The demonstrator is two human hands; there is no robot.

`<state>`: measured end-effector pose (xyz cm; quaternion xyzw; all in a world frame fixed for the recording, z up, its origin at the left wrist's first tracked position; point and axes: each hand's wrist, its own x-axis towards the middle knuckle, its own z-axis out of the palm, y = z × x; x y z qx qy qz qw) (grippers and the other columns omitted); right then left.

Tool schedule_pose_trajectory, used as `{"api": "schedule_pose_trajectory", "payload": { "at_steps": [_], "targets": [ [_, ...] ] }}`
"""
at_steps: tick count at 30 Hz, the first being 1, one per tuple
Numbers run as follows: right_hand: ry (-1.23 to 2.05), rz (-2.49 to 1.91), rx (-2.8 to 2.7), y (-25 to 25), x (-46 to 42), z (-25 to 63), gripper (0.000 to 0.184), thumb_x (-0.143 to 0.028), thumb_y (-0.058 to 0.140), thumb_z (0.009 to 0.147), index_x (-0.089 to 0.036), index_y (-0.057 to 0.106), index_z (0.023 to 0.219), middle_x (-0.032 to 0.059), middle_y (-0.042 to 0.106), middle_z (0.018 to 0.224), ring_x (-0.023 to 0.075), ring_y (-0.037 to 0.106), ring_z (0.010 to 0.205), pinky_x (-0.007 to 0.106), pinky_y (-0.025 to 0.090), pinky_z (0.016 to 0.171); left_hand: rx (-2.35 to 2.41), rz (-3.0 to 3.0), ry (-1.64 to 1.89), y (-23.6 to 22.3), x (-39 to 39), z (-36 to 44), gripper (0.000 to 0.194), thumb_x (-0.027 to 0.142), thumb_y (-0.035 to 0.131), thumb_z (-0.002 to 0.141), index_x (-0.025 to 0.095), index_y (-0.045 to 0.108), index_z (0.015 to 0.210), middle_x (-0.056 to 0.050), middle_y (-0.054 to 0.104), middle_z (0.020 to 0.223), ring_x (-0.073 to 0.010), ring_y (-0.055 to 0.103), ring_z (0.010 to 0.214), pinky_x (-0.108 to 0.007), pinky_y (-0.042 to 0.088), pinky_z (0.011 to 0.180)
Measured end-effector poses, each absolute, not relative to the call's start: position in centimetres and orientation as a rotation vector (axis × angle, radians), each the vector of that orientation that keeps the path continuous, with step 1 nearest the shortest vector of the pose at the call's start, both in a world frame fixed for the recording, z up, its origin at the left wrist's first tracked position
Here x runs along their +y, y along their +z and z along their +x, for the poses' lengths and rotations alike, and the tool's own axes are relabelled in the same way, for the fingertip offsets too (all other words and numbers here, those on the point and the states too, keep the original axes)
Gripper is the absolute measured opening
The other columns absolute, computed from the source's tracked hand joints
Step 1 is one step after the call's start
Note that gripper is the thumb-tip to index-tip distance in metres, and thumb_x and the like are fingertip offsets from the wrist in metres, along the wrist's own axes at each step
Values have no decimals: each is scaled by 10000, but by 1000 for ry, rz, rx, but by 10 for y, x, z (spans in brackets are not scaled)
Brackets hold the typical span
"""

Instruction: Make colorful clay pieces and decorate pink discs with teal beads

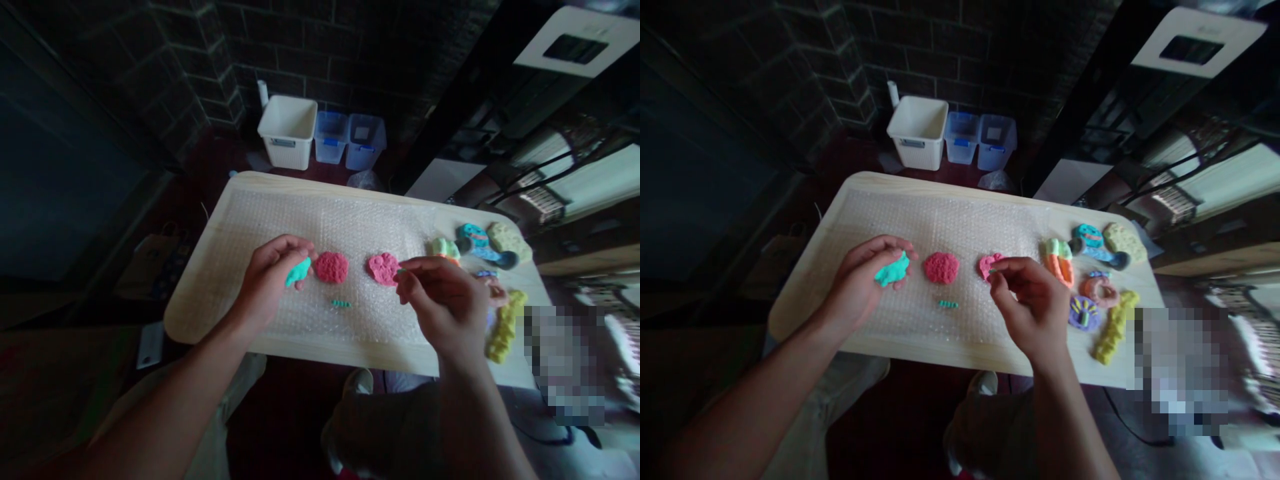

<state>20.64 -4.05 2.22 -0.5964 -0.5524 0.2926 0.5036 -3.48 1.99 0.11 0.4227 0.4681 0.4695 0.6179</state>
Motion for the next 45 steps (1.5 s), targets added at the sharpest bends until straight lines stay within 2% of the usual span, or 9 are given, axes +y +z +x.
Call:
{"api": "schedule_pose_trajectory", "payload": {
  "at_steps": [5, 10, 14, 22, 27, 31, 34, 41, 45],
  "targets": [
    [840, -1350, -1295, 22, -38, 209, 132, -277, 724, 945, -211, 808, 1024, 36, 716, 785, 138, 607, 646, 271, 500, 540, 1234, 1194, 1115, -11, 25, -42, 338, 147, 657, 778, 181, 718, 1109, -81, 749, 1129, -221, 679, 988, -285, 522, 735],
    [945, -1346, -1193, 23, -38, 209, 132, -274, 853, 827, -187, 816, 919, 31, 736, 720, 146, 630, 568, 286, 549, 505, 1402, 1421, 1052, -20, 29, -51, 400, 221, 684, 839, 176, 671, 1236, -100, 746, 1185, -255, 700, 1044, -385, 531, 919],
    [1009, -1328, -1215, 22, -38, 209, 117, -279, 833, 857, -173, 785, 864, 32, 741, 684, 156, 680, 554, 287, 585, 516, 1572, 1657, 986, -25, 31, -59, 424, 207, 664, 858, 181, 636, 1280, -117, 744, 1216, -280, 700, 1077, -437, 516, 976],
    [1025, -1297, -1335, 17, -41, 210, 229, -314, 676, 991, -198, 732, 1181, 90, 794, 1098, 252, 780, 1014, 441, 677, 917, 1366, 1714, 907, -29, 26, -58, 475, 243, 671, 895, 173, 604, 1360, -140, 707, 1336, -285, 684, 1183, -443, 520, 1038],
    [958, -1396, -1329, 13, -41, 214, 149, -319, 733, 942, -180, 783, 961, 71, 810, 875, 218, 789, 767, 369, 699, 713, 1242, 1567, 915, -28, 26, -57, 465, 271, 719, 884, 163, 650, 1331, -153, 705, 1333, -285, 690, 1179, -440, 525, 1044],
    [894, -1418, -1260, 10, -37, 215, 142, -280, 885, 789, -185, 779, 799, 42, 770, 686, 163, 706, 573, 271, 596, 509, 1064, 1401, 886, -20, 23, -53, 493, 292, 748, 886, 171, 648, 1354, -144, 711, 1330, -274, 689, 1186, -428, 513, 1062],
    [920, -1385, -1268, 7, -35, 211, 147, -247, 911, 745, -193, 785, 795, 39, 783, 713, 170, 721, 612, 277, 607, 556, 953, 1348, 827, -15, 21, -50, 478, 276, 747, 896, 187, 651, 1356, -125, 704, 1352, -258, 679, 1204, -412, 501, 1073],
    [1118, -1268, -1348, -2, -37, 190, 231, -348, 615, 1032, -192, 740, 1148, 99, 785, 1157, 231, 768, 1052, 393, 671, 915, 835, 1329, 786, -10, 13, -41, 440, 248, 675, 947, 217, 637, 1385, -120, 641, 1458, -275, 602, 1342, -438, 441, 1156],
    [1079, -1305, -1389, -2, -39, 183, 235, -383, 625, 1025, -176, 730, 1062, 94, 798, 997, 208, 785, 867, 351, 684, 784, 788, 1327, 708, -8, 5, -38, 452, 264, 608, 984, 250, 618, 1435, -91, 567, 1552, -268, 481, 1468, -435, 342, 1234]
  ]
}}
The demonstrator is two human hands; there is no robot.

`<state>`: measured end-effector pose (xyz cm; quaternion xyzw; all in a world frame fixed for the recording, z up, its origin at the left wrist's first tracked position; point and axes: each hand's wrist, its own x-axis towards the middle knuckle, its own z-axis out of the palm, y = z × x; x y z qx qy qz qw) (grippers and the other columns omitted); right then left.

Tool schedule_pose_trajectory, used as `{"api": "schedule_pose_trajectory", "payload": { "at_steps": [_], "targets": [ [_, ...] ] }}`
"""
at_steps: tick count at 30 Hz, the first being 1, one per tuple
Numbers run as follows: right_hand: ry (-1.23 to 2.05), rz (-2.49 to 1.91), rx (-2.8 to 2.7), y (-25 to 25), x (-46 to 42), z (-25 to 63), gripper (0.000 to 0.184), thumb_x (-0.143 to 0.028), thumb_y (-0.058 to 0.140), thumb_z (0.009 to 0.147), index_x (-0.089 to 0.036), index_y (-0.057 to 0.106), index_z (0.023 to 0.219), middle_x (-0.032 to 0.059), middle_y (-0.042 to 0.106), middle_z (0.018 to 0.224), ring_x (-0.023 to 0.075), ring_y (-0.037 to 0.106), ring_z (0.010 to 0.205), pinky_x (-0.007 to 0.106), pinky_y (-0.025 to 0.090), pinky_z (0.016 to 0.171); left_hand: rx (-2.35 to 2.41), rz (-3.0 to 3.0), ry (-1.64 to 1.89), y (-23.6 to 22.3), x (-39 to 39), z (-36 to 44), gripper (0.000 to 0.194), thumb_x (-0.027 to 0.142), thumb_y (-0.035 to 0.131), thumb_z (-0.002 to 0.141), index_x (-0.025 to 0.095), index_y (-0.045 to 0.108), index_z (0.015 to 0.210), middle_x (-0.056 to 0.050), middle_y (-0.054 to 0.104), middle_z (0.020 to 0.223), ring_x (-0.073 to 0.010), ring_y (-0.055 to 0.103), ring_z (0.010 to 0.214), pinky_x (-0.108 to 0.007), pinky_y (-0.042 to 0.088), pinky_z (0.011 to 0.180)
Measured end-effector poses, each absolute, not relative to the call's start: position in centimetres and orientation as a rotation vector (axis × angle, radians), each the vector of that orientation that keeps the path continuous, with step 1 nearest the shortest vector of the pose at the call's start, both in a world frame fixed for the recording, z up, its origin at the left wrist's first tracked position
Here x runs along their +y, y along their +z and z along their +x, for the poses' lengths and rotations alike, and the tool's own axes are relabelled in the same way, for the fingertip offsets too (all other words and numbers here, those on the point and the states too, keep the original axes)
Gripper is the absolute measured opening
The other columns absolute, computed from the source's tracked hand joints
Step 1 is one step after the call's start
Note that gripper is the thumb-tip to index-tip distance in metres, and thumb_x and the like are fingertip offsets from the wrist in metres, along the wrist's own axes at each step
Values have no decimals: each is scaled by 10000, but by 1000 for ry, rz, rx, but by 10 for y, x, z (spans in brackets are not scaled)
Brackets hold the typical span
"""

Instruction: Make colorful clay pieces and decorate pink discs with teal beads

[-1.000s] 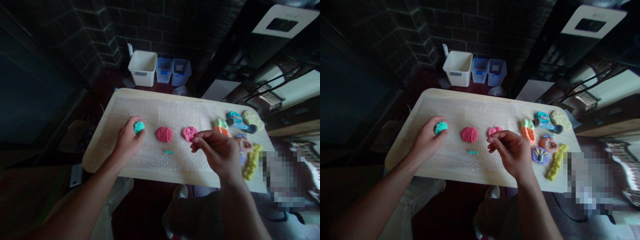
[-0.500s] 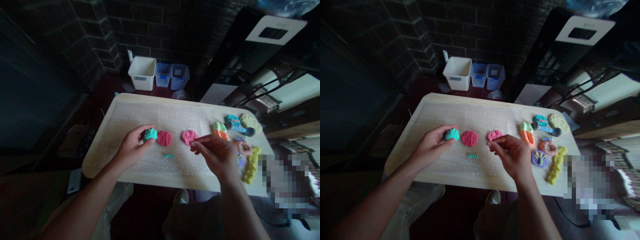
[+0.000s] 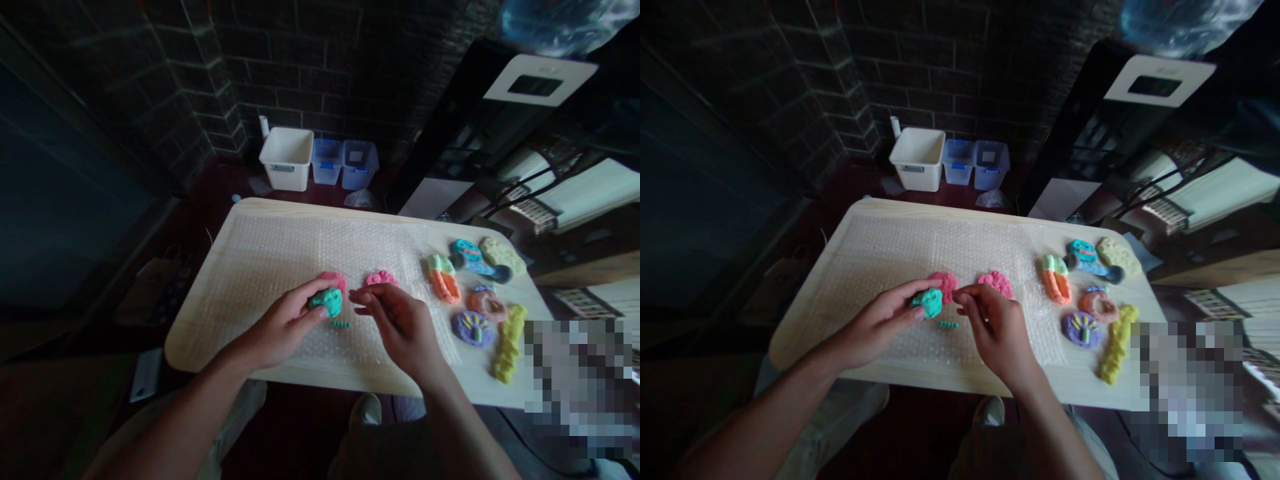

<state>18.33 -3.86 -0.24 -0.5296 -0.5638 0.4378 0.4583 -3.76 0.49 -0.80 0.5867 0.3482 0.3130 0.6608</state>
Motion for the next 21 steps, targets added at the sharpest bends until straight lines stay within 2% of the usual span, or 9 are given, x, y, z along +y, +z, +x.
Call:
{"api": "schedule_pose_trajectory", "payload": {
  "at_steps": [2, 4, 6, 8, 12, 14, 17, 19, 21],
  "targets": [
    [995, -1377, -1389, 0, -38, 189, 194, -367, 720, 961, -176, 753, 955, 66, 784, 807, 183, 756, 691, 294, 649, 630, 829, 1317, 706, -8, 5, -39, 439, 285, 618, 978, 256, 640, 1416, -83, 597, 1519, -266, 502, 1439, -410, 365, 1207],
    [871, -1420, -1303, 4, -36, 201, 159, -326, 830, 859, -184, 760, 843, 36, 741, 671, 160, 701, 579, 258, 584, 517, 892, 1217, 778, -8, 10, -43, 418, 296, 623, 965, 240, 669, 1376, -95, 671, 1398, -261, 608, 1277, -376, 477, 1060],
    [754, -1404, -1151, 8, -33, 215, 167, -272, 904, 763, -194, 757, 774, 22, 729, 647, 148, 677, 558, 250, 569, 503, 971, 1050, 940, -8, 17, -48, 382, 266, 606, 937, 212, 701, 1303, -97, 710, 1249, -226, 650, 1055, -321, 523, 836],
    [725, -1379, -1048, 11, -31, 226, 160, -252, 924, 739, -206, 782, 799, 19, 752, 679, 149, 699, 593, 249, 597, 545, 1037, 927, 1098, -7, 23, -52, 345, 230, 594, 897, 191, 724, 1214, -90, 706, 1155, -198, 616, 937, -285, 489, 715],
    [900, -1364, -1015, 11, -30, 226, 180, -312, 822, 876, -202, 817, 1017, 87, 829, 956, 210, 793, 823, 352, 678, 788, 1134, 1081, 1078, -4, 23, -51, 329, 290, 674, 883, 204, 715, 1198, -56, 688, 1011, -189, 588, 860, -281, 462, 703],
    [999, -1334, -1056, 10, -31, 220, 201, -342, 756, 936, -191, 806, 1059, 99, 827, 992, 214, 797, 848, 369, 681, 813, 1175, 1251, 990, -2, 20, -48, 373, 323, 751, 863, 216, 709, 1217, -43, 686, 1004, -189, 599, 869, -278, 457, 726],
    [1069, -1349, -1148, 10, -32, 213, 186, -346, 739, 945, -172, 800, 926, 77, 801, 794, 176, 756, 665, 294, 654, 620, 1161, 1365, 913, -1, 16, -45, 378, 379, 753, 890, 215, 692, 1224, -45, 690, 1018, -186, 616, 879, -270, 458, 730],
    [1022, -1383, -1187, 11, -32, 214, 133, -297, 809, 875, -174, 783, 831, 39, 751, 665, 138, 688, 543, 235, 577, 492, 1138, 1359, 906, -2, 17, -44, 353, 433, 685, 944, 202, 667, 1210, -37, 688, 940, -177, 615, 813, -272, 461, 697],
    [950, -1374, -1189, 11, -31, 217, 106, -232, 866, 791, -184, 771, 797, 21, 737, 645, 131, 671, 537, 224, 554, 482, 1165, 1395, 916, -5, 18, -45, 328, 471, 640, 971, 189, 658, 1137, -32, 686, 884, -173, 609, 773, -277, 461, 681]
  ]
}}
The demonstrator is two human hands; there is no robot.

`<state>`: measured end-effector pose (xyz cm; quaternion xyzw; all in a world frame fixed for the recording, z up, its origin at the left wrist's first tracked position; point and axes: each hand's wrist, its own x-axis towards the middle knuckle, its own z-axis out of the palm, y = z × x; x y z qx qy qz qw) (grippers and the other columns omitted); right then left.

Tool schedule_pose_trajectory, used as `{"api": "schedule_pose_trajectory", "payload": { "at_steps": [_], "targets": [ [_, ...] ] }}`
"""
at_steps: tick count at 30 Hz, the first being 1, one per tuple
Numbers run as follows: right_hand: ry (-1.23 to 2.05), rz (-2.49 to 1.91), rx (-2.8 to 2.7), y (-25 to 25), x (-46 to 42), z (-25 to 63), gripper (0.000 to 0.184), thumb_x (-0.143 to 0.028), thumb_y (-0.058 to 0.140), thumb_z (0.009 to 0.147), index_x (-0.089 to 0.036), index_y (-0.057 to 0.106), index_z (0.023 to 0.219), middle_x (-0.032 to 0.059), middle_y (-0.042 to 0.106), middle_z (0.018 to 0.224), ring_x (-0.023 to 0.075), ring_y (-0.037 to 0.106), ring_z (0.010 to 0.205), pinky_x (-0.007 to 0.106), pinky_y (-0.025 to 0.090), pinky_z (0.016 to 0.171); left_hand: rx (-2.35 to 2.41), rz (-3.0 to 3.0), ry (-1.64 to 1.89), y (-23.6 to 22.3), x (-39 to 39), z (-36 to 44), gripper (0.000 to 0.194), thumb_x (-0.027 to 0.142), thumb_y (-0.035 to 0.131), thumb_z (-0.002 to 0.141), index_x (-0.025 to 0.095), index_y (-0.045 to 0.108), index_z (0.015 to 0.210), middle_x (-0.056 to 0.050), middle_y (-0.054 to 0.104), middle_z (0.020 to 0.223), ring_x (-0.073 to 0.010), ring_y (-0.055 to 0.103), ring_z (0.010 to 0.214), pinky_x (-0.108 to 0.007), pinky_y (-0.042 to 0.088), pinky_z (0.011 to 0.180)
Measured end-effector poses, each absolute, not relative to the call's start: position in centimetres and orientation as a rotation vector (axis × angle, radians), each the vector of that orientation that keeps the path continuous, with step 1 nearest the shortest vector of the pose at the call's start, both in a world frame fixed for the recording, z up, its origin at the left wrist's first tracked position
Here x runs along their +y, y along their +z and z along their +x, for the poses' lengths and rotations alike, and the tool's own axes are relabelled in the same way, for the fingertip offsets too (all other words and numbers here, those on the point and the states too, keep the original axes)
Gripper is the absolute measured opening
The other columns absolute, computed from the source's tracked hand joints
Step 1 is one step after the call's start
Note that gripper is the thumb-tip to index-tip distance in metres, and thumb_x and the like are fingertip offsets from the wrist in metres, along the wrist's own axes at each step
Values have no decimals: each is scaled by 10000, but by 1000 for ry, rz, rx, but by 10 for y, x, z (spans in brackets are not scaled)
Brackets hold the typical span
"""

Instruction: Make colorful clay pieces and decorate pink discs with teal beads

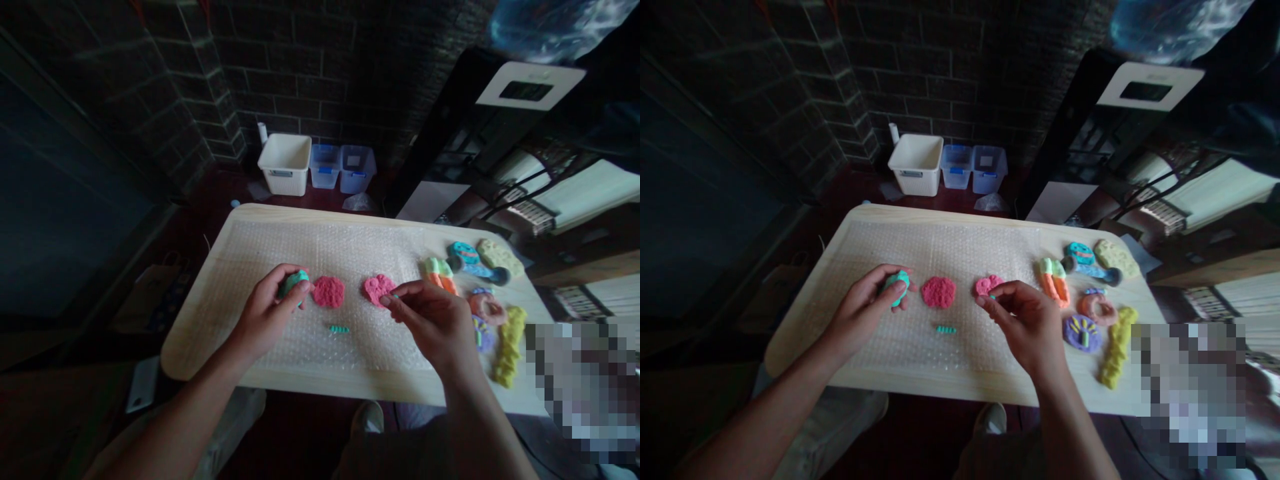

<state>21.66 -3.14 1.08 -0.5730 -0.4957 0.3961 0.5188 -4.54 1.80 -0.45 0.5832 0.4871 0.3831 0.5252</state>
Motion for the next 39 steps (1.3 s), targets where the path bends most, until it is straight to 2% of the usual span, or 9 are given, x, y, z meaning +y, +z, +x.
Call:
{"api": "schedule_pose_trajectory", "payload": {
  "at_steps": [2, 7, 11, 16, 20, 23, 26, 31, 39],
  "targets": [
    [933, -1348, -1184, 9, -30, 218, 98, -212, 867, 778, -191, 786, 829, 38, 774, 723, 160, 720, 624, 258, 604, 566, 1227, 1489, 917, -9, 19, -47, 309, 481, 650, 963, 190, 656, 1069, -35, 700, 906, -177, 623, 799, -285, 468, 707],
    [1048, -1303, -1176, 3, -29, 215, 200, -326, 711, 958, -190, 788, 1083, 101, 818, 1007, 234, 790, 874, 397, 671, 825, 1263, 1673, 851, -18, 18, -49, 344, 401, 795, 856, 225, 645, 1111, -25, 729, 1020, -202, 690, 919, -309, 509, 792],
    [1111, -1304, -1173, 6, -31, 214, 205, -372, 684, 983, -184, 760, 955, 81, 799, 853, 204, 773, 748, 337, 668, 690, 1282, 1799, 840, -18, 18, -49, 338, 319, 821, 827, 240, 664, 1115, -20, 730, 1054, -207, 693, 947, -334, 522, 826],
    [1004, -1371, -1210, 4, -31, 219, 177, -254, 879, 790, -191, 715, 778, 15, 720, 645, 124, 655, 555, 214, 533, 489, 1227, 2069, 824, -17, 18, -49, 293, 172, 795, 811, 223, 691, 1079, -37, 660, 1082, -214, 654, 1001, -356, 523, 874],
    [1049, -1341, -1253, -1, -31, 219, 120, -279, 812, 858, -191, 777, 931, 65, 799, 851, 184, 746, 728, 290, 637, 641, 1196, 2140, 730, -22, 15, -50, 302, 129, 747, 836, 228, 688, 1115, -38, 620, 1107, -212, 639, 1023, -365, 528, 908],
    [1130, -1319, -1249, -1, -32, 215, 229, -366, 693, 967, -178, 772, 1071, 113, 807, 1021, 251, 783, 923, 371, 678, 756, 1217, 2135, 677, -24, 15, -50, 347, 97, 725, 833, 228, 677, 1151, -39, 626, 1104, -218, 642, 1022, -369, 530, 902],
    [1169, -1331, -1264, 1, -33, 211, 262, -410, 673, 986, -169, 775, 1001, 105, 807, 892, 216, 775, 782, 314, 653, 646, 1248, 2128, 667, -23, 16, -50, 385, 62, 715, 814, 229, 667, 1157, -39, 638, 1102, -222, 649, 1020, -369, 534, 896],
    [1001, -1367, -1328, 0, -33, 211, 189, -301, 898, 787, -185, 750, 803, 23, 726, 665, 124, 647, 573, 213, 516, 507, 1289, 2131, 634, -23, 17, -52, 440, 7, 676, 808, 238, 659, 1182, -44, 648, 1130, -234, 653, 1062, -397, 540, 950],
    [1243, -1210, -1264, 4, -39, 206, 184, -314, 724, 966, -230, 812, 1103, 87, 816, 1052, 232, 780, 966, 341, 668, 845, 1380, 2206, 583, -33, 17, -61, 514, -2, 634, 823, 236, 619, 1278, -67, 656, 1210, -267, 643, 1130, -459, 548, 1005]
  ]
}}
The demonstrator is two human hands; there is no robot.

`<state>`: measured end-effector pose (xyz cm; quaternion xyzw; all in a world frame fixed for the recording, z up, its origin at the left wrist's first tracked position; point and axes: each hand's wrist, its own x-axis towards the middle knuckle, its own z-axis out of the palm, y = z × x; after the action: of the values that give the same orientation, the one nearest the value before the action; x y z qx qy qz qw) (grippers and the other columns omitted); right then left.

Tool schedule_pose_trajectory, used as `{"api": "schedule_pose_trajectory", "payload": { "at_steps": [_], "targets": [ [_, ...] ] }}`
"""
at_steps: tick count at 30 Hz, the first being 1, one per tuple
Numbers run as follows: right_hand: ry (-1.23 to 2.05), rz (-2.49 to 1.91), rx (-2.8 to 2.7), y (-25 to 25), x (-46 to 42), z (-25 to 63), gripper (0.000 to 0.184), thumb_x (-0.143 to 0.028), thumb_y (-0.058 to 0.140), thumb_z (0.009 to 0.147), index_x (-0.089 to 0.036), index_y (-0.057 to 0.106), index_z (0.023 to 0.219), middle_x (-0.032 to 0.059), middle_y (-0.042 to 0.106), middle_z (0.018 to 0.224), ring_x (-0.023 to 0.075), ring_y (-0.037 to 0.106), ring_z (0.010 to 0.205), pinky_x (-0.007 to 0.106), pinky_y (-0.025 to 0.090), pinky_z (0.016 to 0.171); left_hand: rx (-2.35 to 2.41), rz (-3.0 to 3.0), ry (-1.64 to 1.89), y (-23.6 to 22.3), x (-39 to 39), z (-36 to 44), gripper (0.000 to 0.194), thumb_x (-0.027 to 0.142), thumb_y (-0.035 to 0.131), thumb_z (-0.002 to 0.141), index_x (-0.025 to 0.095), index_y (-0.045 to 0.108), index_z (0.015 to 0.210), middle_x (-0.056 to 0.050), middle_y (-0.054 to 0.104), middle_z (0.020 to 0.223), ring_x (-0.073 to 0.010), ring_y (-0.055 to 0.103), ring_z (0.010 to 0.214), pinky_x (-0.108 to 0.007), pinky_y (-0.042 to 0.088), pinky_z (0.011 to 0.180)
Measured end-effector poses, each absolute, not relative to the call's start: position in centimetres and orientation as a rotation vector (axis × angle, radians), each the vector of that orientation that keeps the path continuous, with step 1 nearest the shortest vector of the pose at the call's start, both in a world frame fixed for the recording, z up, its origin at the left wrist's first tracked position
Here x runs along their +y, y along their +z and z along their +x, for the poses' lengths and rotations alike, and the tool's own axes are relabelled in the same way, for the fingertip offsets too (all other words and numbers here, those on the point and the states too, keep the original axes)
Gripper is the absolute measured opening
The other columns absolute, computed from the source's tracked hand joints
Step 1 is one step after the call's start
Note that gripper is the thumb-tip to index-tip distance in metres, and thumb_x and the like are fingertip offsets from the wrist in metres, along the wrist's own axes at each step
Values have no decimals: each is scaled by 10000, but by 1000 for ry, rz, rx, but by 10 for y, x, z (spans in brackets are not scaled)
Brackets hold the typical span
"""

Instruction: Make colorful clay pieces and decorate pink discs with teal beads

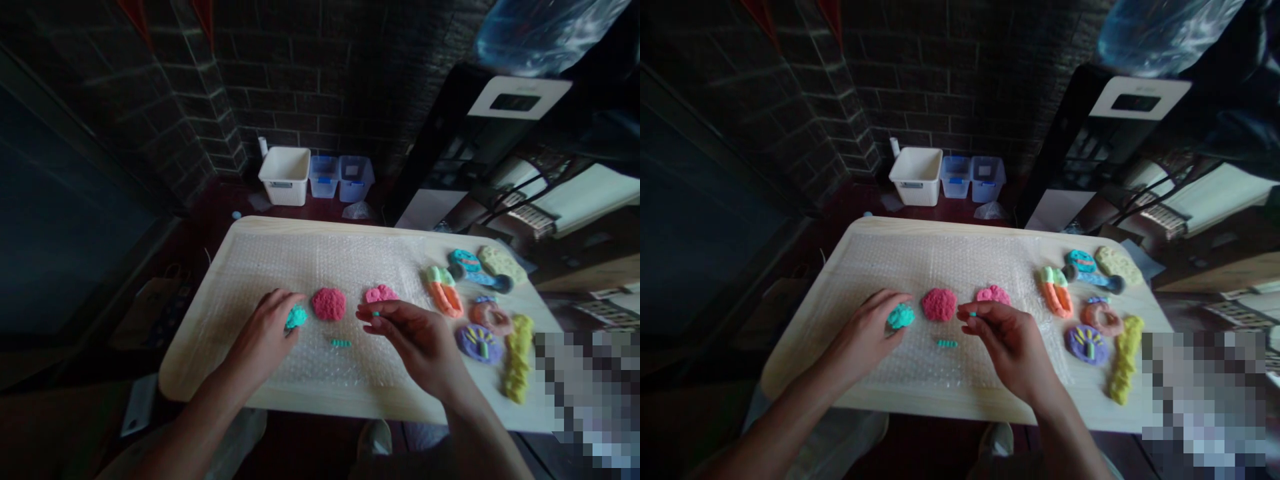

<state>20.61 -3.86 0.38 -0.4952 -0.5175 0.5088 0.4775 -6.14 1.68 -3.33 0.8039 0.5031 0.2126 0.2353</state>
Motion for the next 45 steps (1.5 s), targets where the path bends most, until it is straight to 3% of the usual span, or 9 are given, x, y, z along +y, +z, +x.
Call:
{"api": "schedule_pose_trajectory", "payload": {
  "at_steps": [5, 8, 13, 17, 23, 29, 34, 39, 45],
  "targets": [
    [1401, -1080, -1222, 14, -46, 203, 224, -319, 663, 1023, -263, 789, 1201, 85, 796, 1193, 236, 760, 1110, 357, 663, 929, 1391, 2222, 610, -31, 12, -60, 649, 97, 740, 788, 233, 539, 1390, -102, 590, 1343, -309, 587, 1251, -503, 521, 1070],
    [1451, -1017, -1200, 22, -49, 203, 226, -317, 629, 1046, -266, 781, 1206, 91, 796, 1209, 225, 762, 1116, 361, 655, 945, 1385, 2251, 753, -20, 4, -55, 559, 180, 715, 856, 236, 530, 1381, -121, 578, 1343, -314, 581, 1258, -516, 518, 1067],
    [1442, -979, -1149, 27, -53, 204, 64, -269, 798, 918, -213, 782, 892, 69, 821, 797, 153, 760, 654, 239, 634, 619, 1240, 2236, 874, -4, -11, -42, 284, 188, 581, 970, 241, 607, 1248, -97, 664, 1179, -264, 656, 1109, -441, 567, 948],
    [1243, -1080, -1082, 25, -50, 208, 214, -217, 920, 756, -202, 709, 729, -16, 676, 571, 93, 596, 461, 178, 486, 438, 1131, 2233, 775, -7, -18, -32, 254, 143, 583, 962, 252, 648, 1181, -62, 688, 1121, -242, 671, 1072, -421, 568, 937],
    [1174, -1204, -1109, 11, -41, 213, 208, -373, 772, 916, -178, 784, 846, 45, 738, 723, 132, 656, 594, 256, 553, 565, 1138, 2294, 543, -27, -20, -22, 292, 206, 684, 940, 211, 660, 1231, -90, 666, 1186, -270, 656, 1113, -452, 556, 978],
    [1176, -1195, -1050, -3, -43, 216, 253, -399, 814, 869, -187, 792, 1006, 81, 804, 934, 214, 768, 847, 413, 636, 881, 1115, 2393, 506, -40, -18, -12, 289, 180, 758, 890, 212, 699, 1171, -68, 667, 1120, -249, 649, 1070, -399, 555, 941],
    [1169, -1271, -1087, 5, -47, 222, 244, -382, 863, 810, -174, 779, 905, 77, 795, 812, 199, 751, 735, 333, 626, 698, 1071, 2443, 411, -36, -17, -4, 189, 149, 740, 901, 173, 740, 1089, -78, 671, 1078, -246, 648, 1037, -388, 558, 898],
    [1097, -1355, -1092, 14, -46, 225, 257, -383, 880, 777, -182, 722, 755, 5, 656, 566, 121, 571, 491, 252, 460, 453, 1065, 2463, 417, -38, -18, 1, 115, 144, 728, 916, 185, 759, 1019, -61, 678, 1018, -229, 650, 1001, -371, 547, 883],
    [1043, -1319, -1068, 5, -41, 227, 215, -330, 891, 759, -191, 748, 838, 28, 726, 719, 156, 653, 623, 297, 558, 585, 1040, 2459, 484, -39, -17, 3, 78, 153, 672, 959, 188, 734, 929, -52, 682, 964, -224, 643, 979, -369, 530, 886]
  ]
}}
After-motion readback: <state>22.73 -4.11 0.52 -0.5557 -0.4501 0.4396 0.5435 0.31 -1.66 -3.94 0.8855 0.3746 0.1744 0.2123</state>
